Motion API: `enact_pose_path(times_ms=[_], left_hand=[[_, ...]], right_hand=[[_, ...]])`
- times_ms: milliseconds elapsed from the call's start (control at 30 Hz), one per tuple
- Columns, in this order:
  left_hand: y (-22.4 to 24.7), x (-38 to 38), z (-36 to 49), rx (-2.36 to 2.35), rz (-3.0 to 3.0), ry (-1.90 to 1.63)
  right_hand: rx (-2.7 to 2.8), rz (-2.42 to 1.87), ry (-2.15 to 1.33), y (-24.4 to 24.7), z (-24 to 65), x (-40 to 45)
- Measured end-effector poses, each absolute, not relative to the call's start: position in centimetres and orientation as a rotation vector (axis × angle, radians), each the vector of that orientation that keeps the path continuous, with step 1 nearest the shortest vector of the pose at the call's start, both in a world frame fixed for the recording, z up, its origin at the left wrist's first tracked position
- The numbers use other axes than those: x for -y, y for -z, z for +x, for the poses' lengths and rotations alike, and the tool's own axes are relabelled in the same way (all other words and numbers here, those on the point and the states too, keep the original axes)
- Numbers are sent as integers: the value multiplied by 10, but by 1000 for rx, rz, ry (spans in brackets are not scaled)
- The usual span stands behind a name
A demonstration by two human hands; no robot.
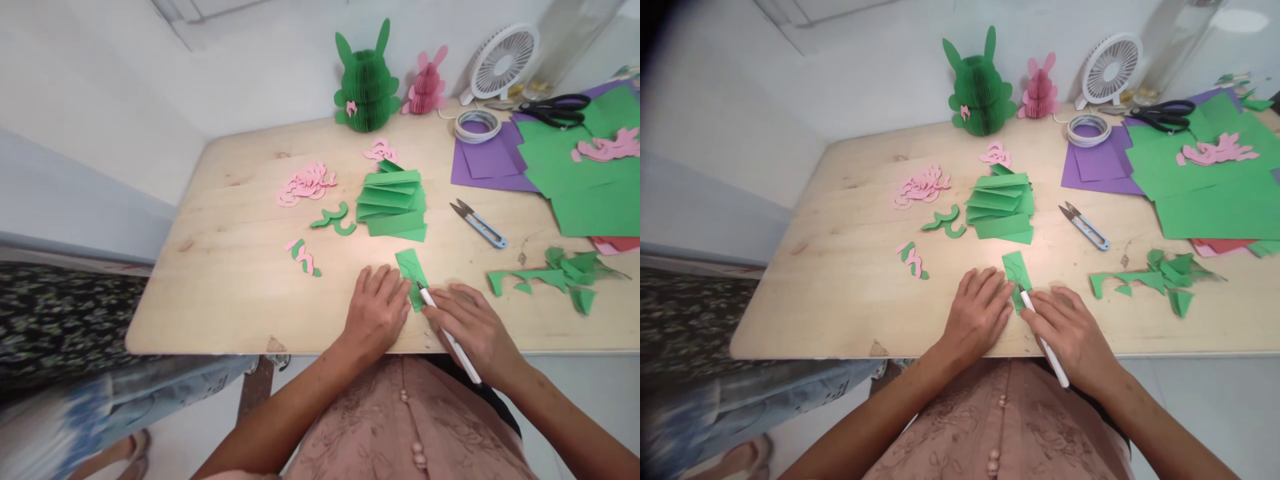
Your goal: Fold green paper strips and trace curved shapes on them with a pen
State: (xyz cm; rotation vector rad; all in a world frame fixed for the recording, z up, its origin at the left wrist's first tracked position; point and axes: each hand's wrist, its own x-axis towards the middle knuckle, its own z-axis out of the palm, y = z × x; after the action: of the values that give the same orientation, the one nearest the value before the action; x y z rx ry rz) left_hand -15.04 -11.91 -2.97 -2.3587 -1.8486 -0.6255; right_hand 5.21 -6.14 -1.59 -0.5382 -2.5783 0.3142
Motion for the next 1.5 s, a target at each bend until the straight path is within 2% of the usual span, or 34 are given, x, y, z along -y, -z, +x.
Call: enact_pose_path(times_ms=[1500], left_hand=[[34, 120, -150, 1828, -2374, 608]], right_hand=[[2572, -518, -303, 16, 52, 62]])
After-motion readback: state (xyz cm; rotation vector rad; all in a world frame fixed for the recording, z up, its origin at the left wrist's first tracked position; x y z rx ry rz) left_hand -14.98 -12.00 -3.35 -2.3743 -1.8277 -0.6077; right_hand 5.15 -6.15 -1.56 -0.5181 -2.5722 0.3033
